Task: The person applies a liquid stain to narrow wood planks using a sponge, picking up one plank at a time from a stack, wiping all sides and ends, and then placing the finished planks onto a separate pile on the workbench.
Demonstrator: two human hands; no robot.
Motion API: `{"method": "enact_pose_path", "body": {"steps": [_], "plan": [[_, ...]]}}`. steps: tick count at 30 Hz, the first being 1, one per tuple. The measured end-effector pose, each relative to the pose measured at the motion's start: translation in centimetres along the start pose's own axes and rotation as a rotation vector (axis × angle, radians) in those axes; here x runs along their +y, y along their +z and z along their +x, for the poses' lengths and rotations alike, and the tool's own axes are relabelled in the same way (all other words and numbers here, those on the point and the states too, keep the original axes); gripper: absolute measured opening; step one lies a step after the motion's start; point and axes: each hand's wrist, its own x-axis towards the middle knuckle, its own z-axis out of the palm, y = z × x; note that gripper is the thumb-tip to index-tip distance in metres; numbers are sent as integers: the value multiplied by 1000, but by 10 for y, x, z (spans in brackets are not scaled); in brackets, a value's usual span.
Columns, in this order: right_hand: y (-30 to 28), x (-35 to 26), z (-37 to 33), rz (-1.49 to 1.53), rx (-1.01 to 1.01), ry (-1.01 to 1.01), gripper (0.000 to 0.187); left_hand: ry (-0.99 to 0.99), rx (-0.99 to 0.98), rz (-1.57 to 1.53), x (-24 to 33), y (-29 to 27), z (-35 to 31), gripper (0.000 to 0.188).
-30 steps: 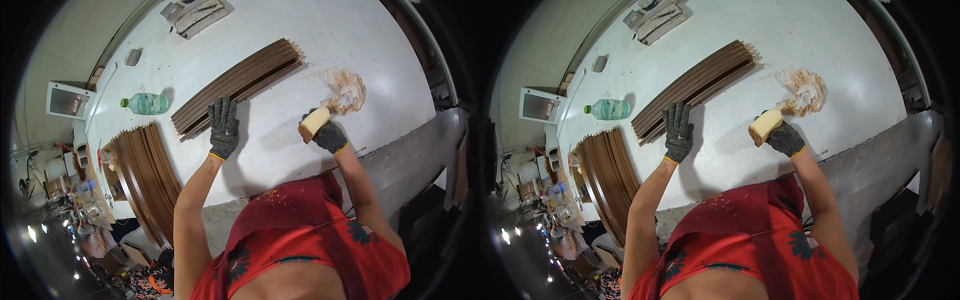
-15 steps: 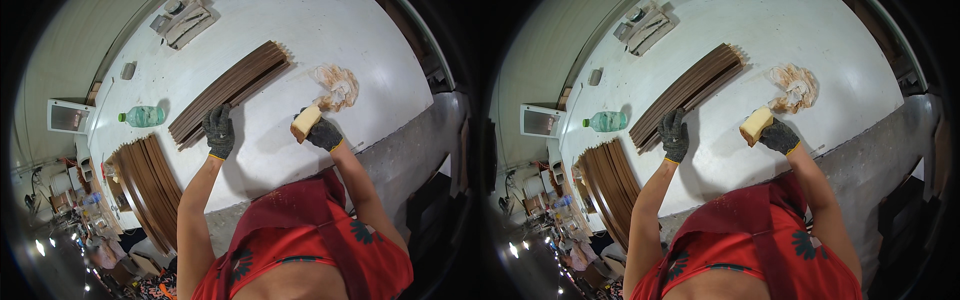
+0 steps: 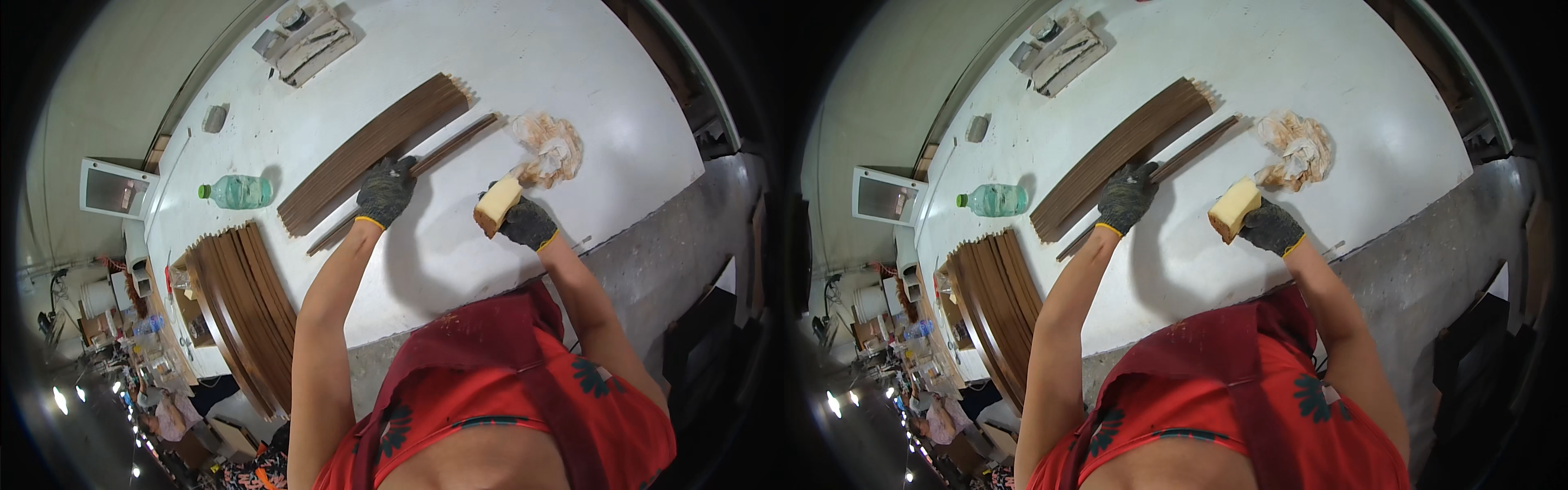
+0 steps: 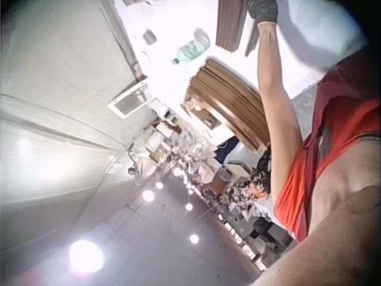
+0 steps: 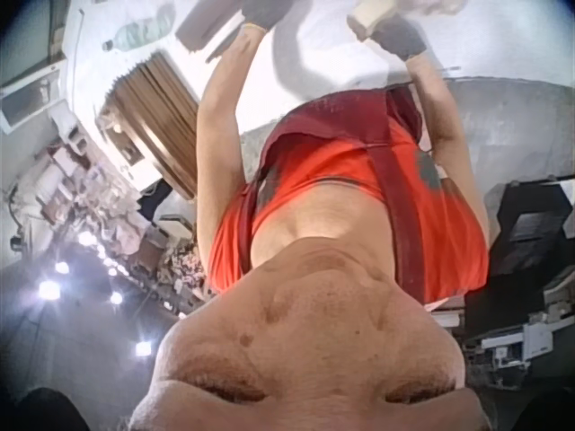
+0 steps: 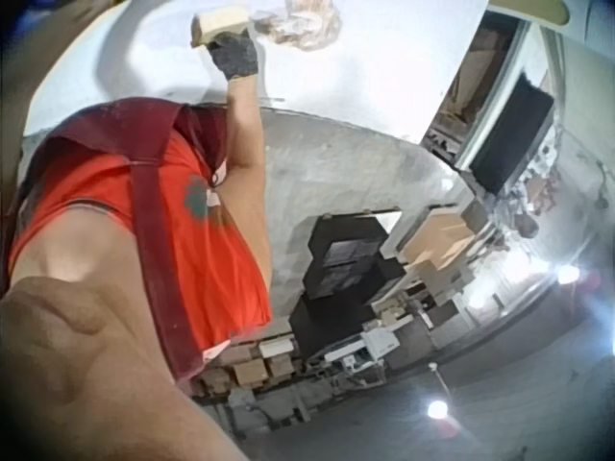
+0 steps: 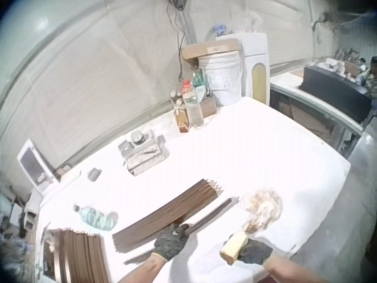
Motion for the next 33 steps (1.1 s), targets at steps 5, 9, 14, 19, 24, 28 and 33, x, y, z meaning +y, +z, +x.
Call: {"method": "enact_pose_path", "body": {"steps": [5,9,14,19,24,28,33], "plan": [[-2,6,-12,330,204,-30,54,-34,7,-292,8,-42,-38,47],[61,-38,4,184,396,-225,51,-68,245,-511,10,-72,-85,57],[190,-117,32,-173,399,-567,56,-299,376,-853,0,-92,-127,61],[266,-128,46,-364,365,-729,67,-362,486,-743,-3,-99,-149,51],[298,-107,48,-546,334,-732,72,-353,718,-646,-1,-89,-160,41],[302,-112,42,-462,312,-710,69,-340,806,-592,5,-82,-164,37],[304,-112,58,-679,317,-944,64,-347,814,-535,9,-82,-170,37]]}}
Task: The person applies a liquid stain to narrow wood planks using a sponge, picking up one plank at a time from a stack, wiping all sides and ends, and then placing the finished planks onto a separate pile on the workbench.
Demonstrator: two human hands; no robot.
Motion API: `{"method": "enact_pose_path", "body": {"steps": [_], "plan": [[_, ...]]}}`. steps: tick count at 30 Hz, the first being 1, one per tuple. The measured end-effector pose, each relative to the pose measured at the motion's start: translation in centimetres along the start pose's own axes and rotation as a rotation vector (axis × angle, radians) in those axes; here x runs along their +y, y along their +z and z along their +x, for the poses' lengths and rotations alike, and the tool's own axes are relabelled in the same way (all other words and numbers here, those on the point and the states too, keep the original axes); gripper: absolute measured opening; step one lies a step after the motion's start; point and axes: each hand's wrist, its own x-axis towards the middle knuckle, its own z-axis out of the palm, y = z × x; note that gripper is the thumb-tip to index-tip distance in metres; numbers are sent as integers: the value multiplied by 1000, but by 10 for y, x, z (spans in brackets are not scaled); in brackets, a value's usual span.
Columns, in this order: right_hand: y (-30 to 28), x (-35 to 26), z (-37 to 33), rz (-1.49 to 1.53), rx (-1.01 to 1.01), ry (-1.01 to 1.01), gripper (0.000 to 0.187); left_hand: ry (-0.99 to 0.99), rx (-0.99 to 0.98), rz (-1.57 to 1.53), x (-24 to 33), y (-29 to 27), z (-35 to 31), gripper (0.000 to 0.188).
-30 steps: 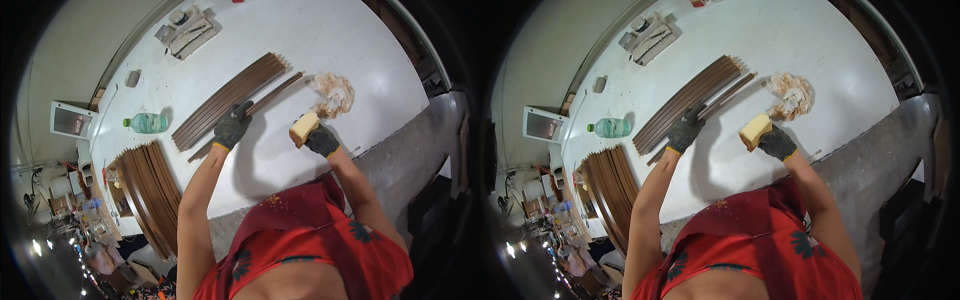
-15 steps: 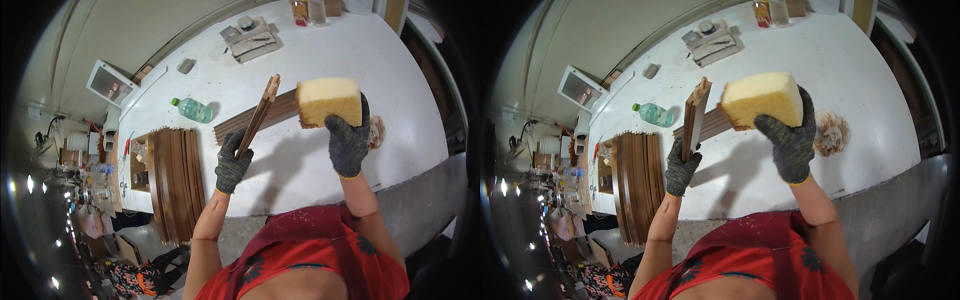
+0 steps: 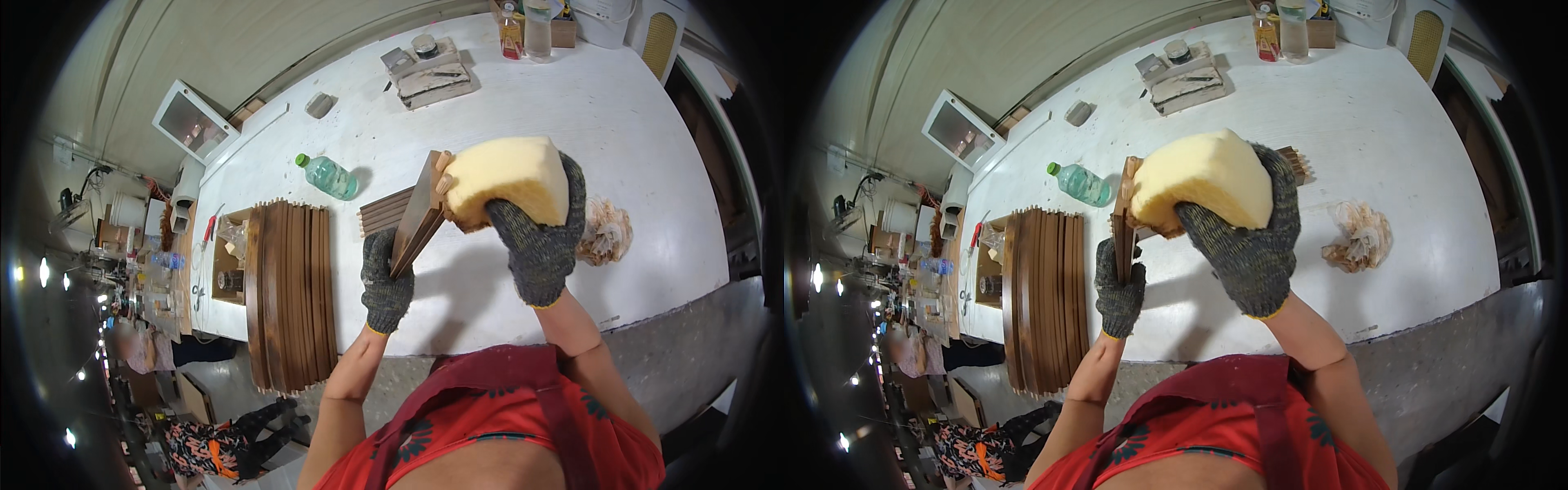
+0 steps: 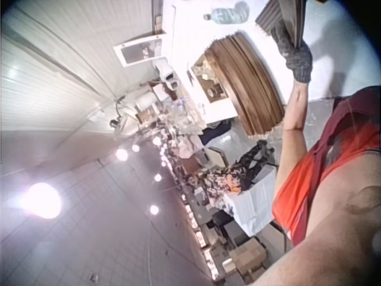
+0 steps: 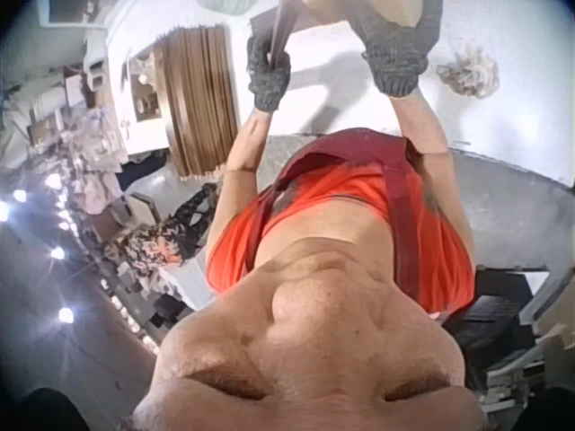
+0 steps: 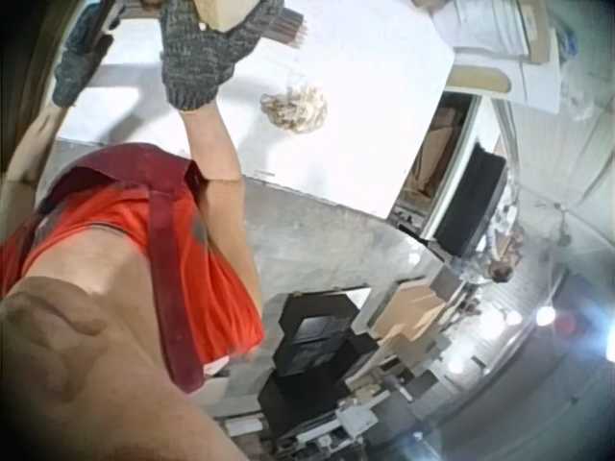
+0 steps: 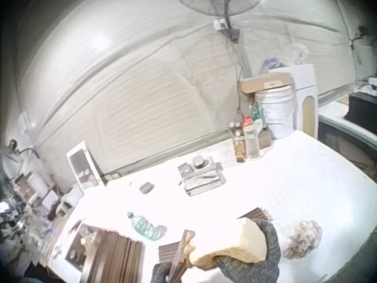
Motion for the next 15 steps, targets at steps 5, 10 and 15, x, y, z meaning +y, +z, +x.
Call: {"method": "enact_pose_path", "body": {"steps": [5,10,15], "plan": [[24,23,29,-102,26,-49,52,-107,8,-134,6,-7,0,39],[22,24,37,554,-2,326,43,-112,-28,-175,10,-17,0,42],[9,13,31,786,-157,457,47,-92,-35,-179,7,-16,1,42]]}}
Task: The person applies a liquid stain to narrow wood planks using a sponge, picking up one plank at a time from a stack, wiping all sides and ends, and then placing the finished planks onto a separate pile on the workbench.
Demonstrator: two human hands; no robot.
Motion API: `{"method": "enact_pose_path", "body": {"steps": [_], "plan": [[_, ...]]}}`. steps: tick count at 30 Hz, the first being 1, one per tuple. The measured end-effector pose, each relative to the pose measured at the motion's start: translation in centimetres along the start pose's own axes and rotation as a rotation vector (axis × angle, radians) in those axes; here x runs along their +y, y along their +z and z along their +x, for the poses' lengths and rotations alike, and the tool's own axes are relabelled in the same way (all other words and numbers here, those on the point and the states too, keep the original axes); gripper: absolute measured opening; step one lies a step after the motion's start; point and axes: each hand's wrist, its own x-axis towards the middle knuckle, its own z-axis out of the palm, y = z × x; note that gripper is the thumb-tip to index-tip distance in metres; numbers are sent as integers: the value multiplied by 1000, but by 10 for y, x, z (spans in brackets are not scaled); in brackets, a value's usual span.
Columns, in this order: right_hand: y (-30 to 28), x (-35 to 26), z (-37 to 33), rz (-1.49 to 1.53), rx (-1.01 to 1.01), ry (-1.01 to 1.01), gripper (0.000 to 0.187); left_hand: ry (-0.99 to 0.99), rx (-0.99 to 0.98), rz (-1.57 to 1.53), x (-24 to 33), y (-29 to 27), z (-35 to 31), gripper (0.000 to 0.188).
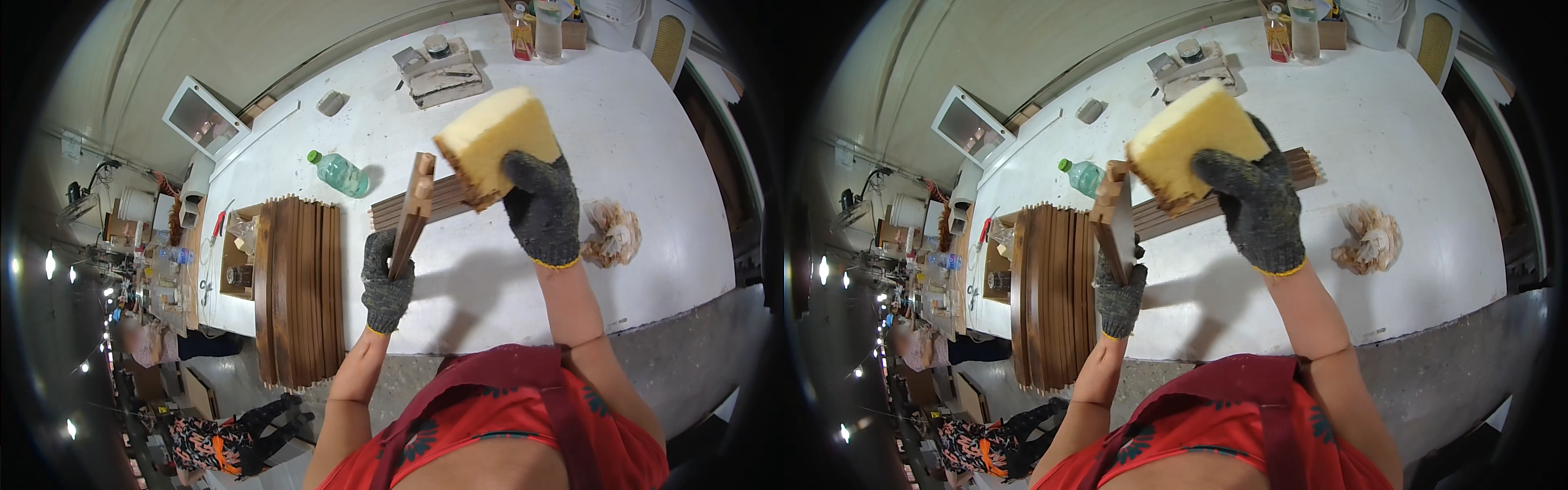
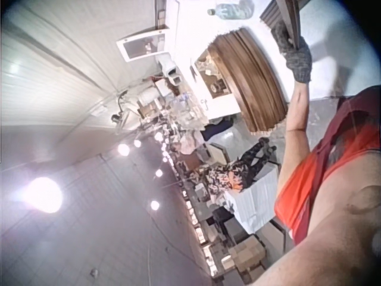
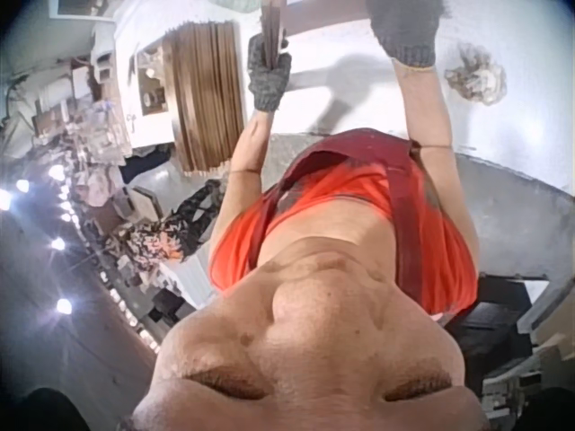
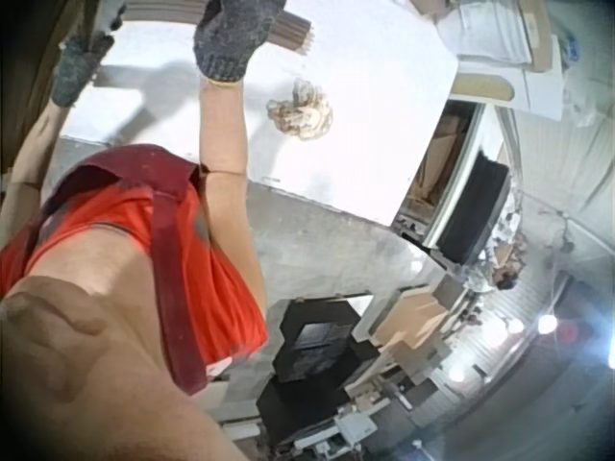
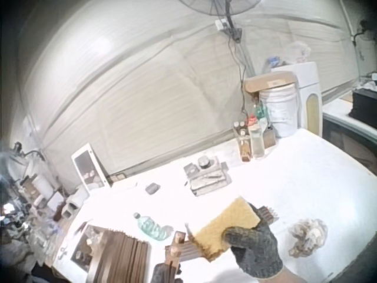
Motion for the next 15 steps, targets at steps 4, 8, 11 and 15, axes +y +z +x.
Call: {"method": "enact_pose_path", "body": {"steps": [4,8,11,15], "plan": [[6,-1,-2,-146,-37,53,50,-1,24,-5,-7,1,-2,43],[22,-5,-22,-275,48,-40,60,26,72,16,-7,2,-4,44],[27,-8,-36,-285,70,12,60,80,168,142,-7,6,-10,45],[20,-10,-50,-451,15,4,68,231,214,242,-11,6,-12,45]]}}
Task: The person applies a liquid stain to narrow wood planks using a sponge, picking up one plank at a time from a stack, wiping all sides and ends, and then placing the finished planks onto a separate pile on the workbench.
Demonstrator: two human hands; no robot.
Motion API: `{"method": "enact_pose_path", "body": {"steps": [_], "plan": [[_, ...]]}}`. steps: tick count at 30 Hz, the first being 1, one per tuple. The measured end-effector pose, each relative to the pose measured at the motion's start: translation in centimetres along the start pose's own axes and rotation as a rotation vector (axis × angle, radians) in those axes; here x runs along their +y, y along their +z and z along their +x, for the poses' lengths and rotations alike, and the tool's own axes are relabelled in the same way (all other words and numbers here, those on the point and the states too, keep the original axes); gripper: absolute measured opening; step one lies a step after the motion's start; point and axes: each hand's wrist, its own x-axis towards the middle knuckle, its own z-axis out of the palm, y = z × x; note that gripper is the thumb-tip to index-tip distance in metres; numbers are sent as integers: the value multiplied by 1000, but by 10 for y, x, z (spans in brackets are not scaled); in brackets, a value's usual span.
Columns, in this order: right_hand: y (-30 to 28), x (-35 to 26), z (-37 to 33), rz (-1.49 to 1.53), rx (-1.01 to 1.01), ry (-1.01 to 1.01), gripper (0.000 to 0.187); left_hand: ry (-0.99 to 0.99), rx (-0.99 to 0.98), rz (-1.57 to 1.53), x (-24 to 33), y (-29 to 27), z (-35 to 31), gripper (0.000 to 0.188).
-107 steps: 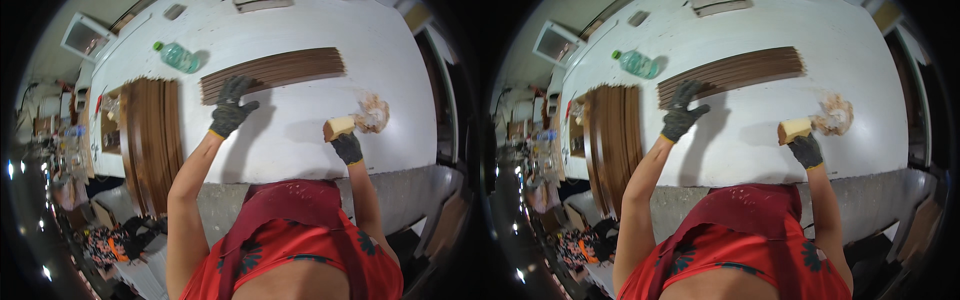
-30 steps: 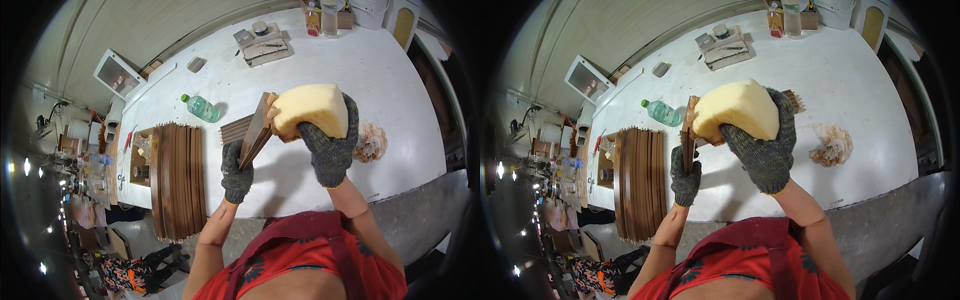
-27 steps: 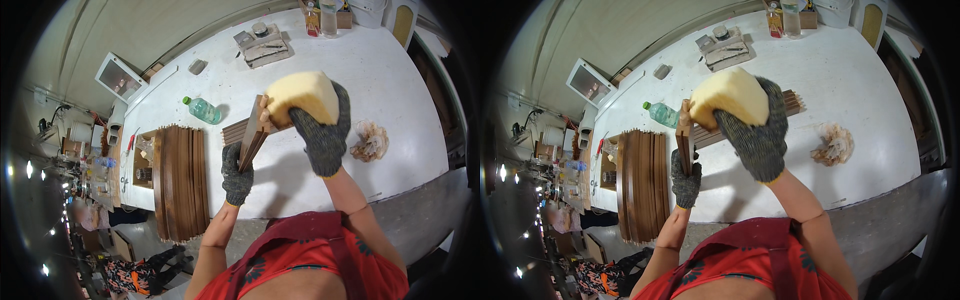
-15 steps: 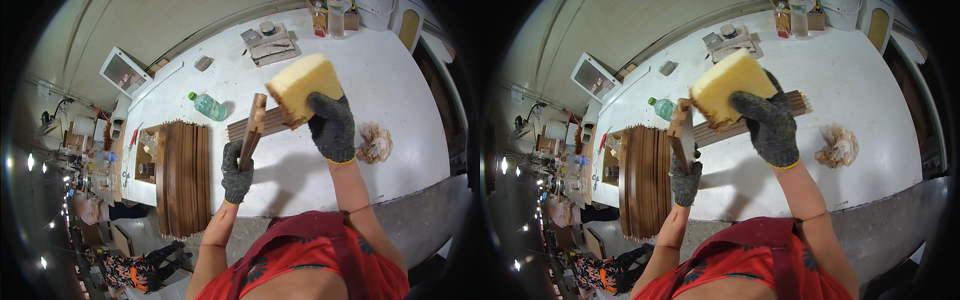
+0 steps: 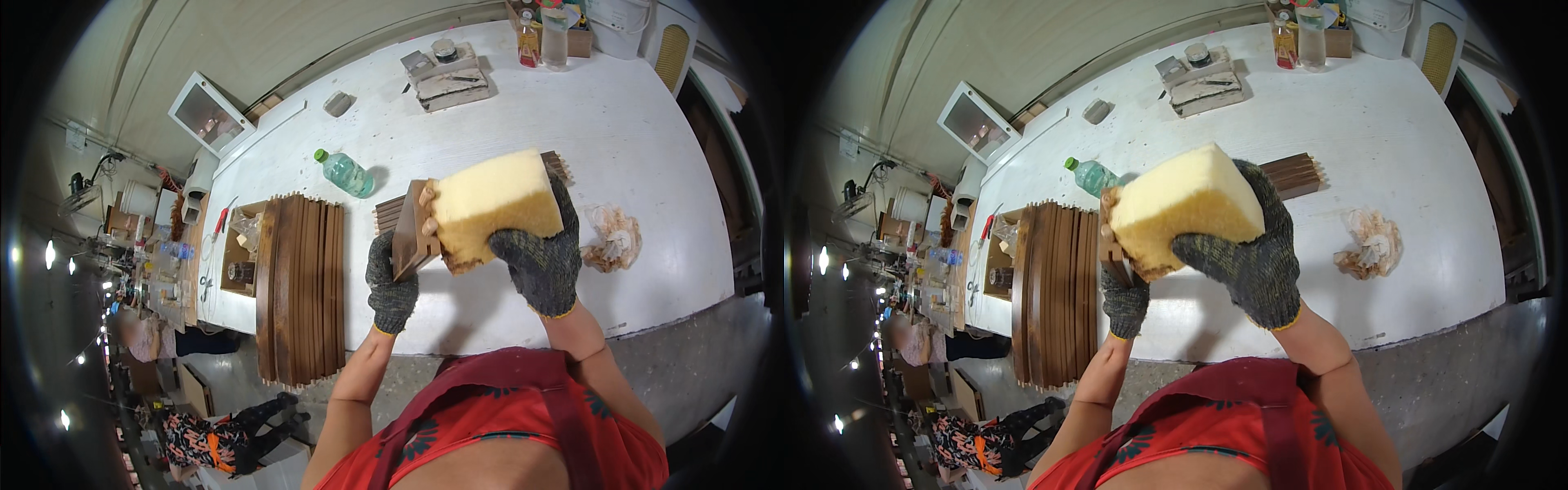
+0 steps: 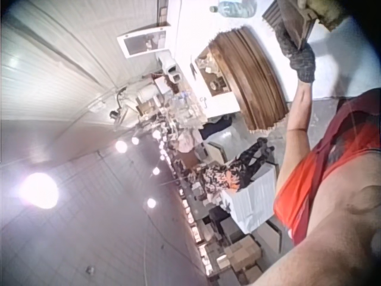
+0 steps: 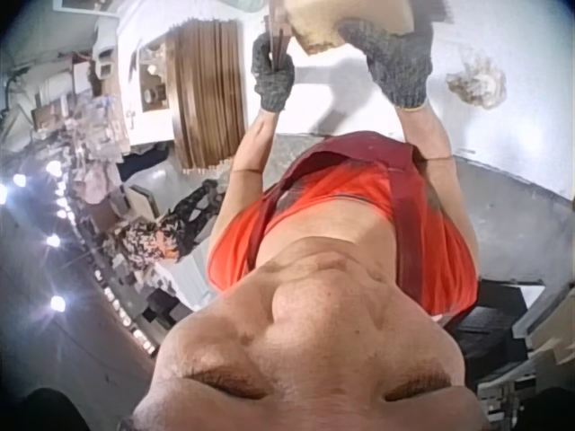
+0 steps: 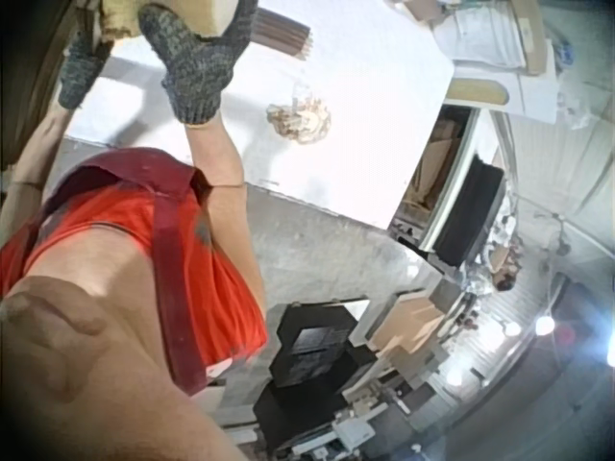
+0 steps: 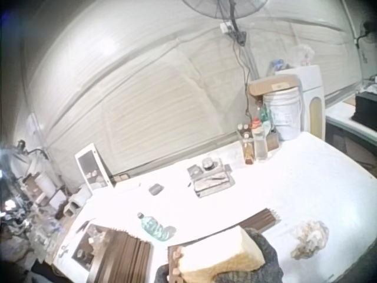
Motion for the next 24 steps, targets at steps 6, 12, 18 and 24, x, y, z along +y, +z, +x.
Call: {"method": "enact_pose_path", "body": {"steps": [6,12,18,24], "plan": [[-19,7,-14,102,-40,63,82,-217,-67,-258,-39,7,-12,48],[-40,15,-18,-220,-321,-199,91,-323,-119,-500,-11,6,9,64],[-35,10,-15,192,-29,126,78,-263,-267,-523,8,-18,28,69],[-28,12,-8,396,104,106,65,-190,-108,-92,17,-32,37,40]]}}
